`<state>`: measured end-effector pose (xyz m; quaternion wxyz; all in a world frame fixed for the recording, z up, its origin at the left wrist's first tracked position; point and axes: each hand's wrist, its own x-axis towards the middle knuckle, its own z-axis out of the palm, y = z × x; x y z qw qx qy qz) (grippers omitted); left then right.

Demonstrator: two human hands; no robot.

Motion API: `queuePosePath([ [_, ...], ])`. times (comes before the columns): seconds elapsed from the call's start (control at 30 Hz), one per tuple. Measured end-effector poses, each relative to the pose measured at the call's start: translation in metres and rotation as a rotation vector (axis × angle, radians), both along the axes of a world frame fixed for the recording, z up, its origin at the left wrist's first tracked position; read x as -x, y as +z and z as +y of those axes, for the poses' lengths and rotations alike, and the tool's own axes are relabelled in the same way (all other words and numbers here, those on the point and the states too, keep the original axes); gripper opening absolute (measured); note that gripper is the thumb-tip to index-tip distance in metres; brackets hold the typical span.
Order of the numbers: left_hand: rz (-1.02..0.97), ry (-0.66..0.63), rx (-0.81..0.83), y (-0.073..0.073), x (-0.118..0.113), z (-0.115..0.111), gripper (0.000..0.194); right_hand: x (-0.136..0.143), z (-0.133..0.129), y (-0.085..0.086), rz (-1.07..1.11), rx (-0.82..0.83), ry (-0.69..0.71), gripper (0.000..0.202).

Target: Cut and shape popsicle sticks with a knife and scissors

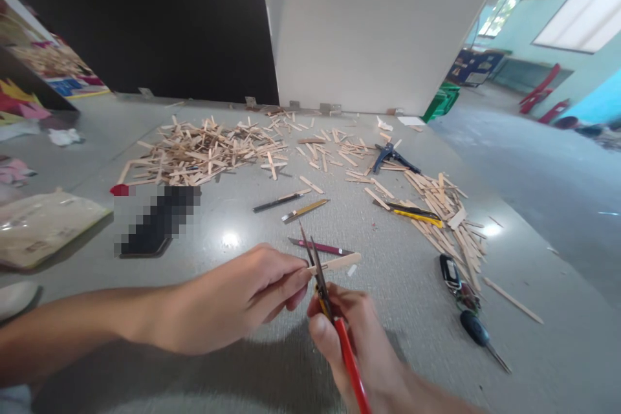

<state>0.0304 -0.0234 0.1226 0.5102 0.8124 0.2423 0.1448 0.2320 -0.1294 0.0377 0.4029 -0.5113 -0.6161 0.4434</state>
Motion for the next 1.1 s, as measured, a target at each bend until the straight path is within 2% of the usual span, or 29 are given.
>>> queuePosePath([
  [0.13, -0.023, -0.051, -0.006, 0.000, 0.002, 0.004, 0.036, 0.002, 0.000, -0.004, 0.109, -0.058, 0.007, 0.064],
  [0.3, -0.058, -0.093, 0.027, -0.003, 0.004, 0.005, 0.032, 0.007, 0.003, -0.002, 0.181, -0.050, 0.035, 0.065],
  [0.43, -0.046, -0.078, -0.003, -0.001, 0.003, 0.005, 0.035, -0.001, -0.001, -0.002, 0.131, -0.012, 0.038, 0.067],
  [0.57, -0.067, -0.076, -0.009, -0.001, 0.000, 0.004, 0.043, -0.006, -0.006, 0.001, 0.060, 0.039, -0.021, 0.066],
  [0.77, -0.069, -0.079, 0.023, -0.005, -0.003, 0.002, 0.047, 0.003, 0.000, 0.010, 0.069, 0.076, 0.050, 0.069],
  [1.1, 0.047, -0.017, 0.021, -0.004, -0.001, -0.001, 0.044, 0.009, -0.004, 0.001, 0.062, 0.041, -0.067, 0.070],
])
